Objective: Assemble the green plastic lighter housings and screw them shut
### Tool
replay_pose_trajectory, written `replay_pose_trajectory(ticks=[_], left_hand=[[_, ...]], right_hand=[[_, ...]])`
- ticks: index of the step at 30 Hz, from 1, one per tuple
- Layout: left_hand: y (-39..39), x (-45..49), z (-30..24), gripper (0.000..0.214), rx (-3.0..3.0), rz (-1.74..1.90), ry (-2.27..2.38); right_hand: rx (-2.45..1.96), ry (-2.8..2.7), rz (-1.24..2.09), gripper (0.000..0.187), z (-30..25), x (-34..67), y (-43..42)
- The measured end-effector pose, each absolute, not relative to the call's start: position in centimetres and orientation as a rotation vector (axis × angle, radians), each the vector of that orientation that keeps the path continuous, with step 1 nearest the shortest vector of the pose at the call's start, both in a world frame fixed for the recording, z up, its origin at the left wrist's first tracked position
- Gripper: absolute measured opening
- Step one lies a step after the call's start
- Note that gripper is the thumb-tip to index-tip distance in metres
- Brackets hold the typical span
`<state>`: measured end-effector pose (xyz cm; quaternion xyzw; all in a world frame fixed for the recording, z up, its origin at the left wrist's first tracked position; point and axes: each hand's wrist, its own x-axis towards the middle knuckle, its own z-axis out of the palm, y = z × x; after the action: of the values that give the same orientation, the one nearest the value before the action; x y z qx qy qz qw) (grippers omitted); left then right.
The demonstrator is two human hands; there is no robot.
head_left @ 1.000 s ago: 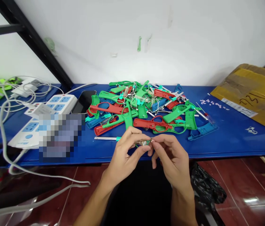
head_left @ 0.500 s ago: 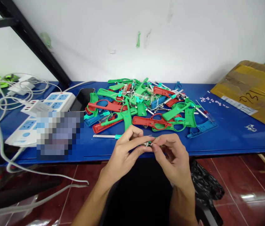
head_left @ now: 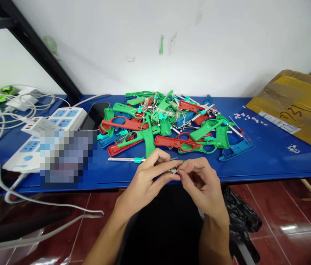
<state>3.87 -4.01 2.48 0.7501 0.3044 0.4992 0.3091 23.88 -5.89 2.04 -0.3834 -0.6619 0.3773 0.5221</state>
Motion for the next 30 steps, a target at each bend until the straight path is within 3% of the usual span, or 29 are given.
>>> replay_pose_trajectory(ticks=[21, 30], left_hand=[[-4.2, 4.1, 1.4, 0.049, 2.118, 1.249, 0.764], [-4.1, 4.2, 1.9, 0.045, 2.237, 1.195, 0.810]], right_hand=[[-0.897, -1.607, 1.032, 0.013, 2.1, 24.9, -6.0], [-0.817, -1.654, 0.951, 0.033, 2.7, 24.4, -5.6]])
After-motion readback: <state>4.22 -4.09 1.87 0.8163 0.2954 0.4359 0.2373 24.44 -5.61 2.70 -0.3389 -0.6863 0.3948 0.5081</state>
